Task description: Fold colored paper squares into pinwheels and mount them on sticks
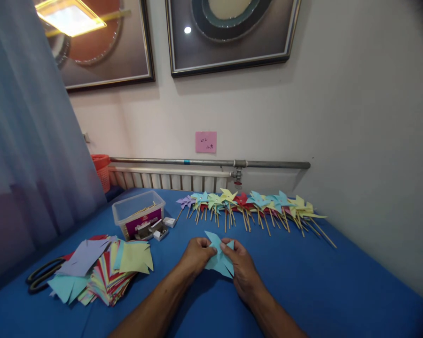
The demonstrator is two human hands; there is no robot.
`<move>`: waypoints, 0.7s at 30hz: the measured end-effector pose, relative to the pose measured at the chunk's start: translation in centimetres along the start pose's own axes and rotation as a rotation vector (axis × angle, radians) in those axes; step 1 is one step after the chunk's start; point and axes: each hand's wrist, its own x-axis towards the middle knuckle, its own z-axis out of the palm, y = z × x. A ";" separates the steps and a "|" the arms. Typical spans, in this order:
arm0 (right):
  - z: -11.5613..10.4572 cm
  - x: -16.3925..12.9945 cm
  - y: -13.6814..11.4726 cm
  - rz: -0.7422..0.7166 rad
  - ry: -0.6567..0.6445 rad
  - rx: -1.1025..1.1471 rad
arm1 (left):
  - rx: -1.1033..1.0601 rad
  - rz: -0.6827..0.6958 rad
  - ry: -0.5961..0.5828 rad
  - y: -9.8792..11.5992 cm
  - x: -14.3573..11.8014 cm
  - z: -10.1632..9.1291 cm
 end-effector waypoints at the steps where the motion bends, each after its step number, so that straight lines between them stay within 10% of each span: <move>1: -0.1 0.1 0.1 -0.007 -0.001 -0.013 | -0.001 0.000 0.002 0.0 0.0 0.0; 21: -0.6 0.9 0.8 -0.109 0.034 -0.218 | -0.054 -0.031 -0.002 0.1 0.0 0.0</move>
